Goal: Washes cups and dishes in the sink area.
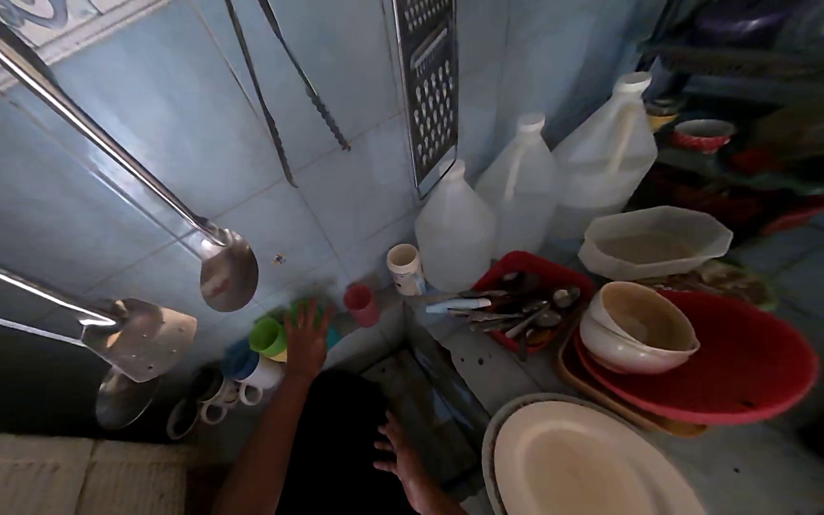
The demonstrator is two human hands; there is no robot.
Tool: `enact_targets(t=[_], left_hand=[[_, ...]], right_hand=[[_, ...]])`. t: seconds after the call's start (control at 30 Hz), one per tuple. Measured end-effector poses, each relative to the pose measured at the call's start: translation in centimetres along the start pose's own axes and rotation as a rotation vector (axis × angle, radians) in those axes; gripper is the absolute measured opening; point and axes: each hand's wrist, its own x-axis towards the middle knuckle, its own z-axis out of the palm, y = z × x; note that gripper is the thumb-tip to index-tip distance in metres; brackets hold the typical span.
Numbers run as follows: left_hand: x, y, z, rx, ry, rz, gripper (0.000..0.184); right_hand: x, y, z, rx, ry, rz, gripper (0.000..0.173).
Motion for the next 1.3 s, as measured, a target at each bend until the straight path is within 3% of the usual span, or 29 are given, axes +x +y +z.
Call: enact_targets(t=[0.1, 0.2, 0.43, 0.63, 0.73, 0.87, 0.97, 1.07, 1.17, 1.3], left_hand=[[-0.1, 1.7, -0.4, -0.027, 0.149, 0.052, 0.059], [0.6, 4.6, -0.9, -0.068, 0.195, 0.105, 0.044], [2.4, 8.4, 2.4, -0.195, 0.012, 0.045, 0.051], [-7.3, 7.7, 4.6, -0.403, -0.042, -0.121, 0.034], [-14.1, 4.8, 5.8, -0.526, -0.246, -0.312, 0.040], [-21.1, 1.4, 8.8, -0.570, -0.458, -0.386, 0.043], [-23.8, 1.5, 11.9, -0.506, -0.395, -0.484, 0.044], [-24.4, 2.4, 14.6, -0.538, -0.312, -0.768, 0.069], [-23.3, 3.4, 14.4, -0.679, -0.216, -0.959, 0.083], [-23.3, 2.3, 13.4, -0.974, -0.325, -1.030, 0.089]], right_hand=[[-0.1, 0.0, -0.2, -0.029, 0.013, 0.019, 0.053], [0.1, 0.7, -0.4, -0.073, 0.014, 0.034, 0.052], [0.9, 2.6, -1.4, -0.278, 0.014, 0.054, 0.046], [1.1, 2.4, -2.2, -0.529, 0.208, -0.090, 0.038], [1.5, 2.6, -2.4, -0.578, 0.244, -0.107, 0.041], [1.6, 2.9, -1.8, -0.547, 0.213, -0.025, 0.057], [2.0, 2.9, -2.0, -0.555, 0.205, 0.015, 0.052], [2.2, 2.4, -2.0, -0.549, 0.232, 0.078, 0.039], [1.6, 1.8, -2.0, -0.555, 0.242, 0.055, 0.037], [1.2, 1.6, -1.7, -0.565, 0.222, -0.039, 0.037]])
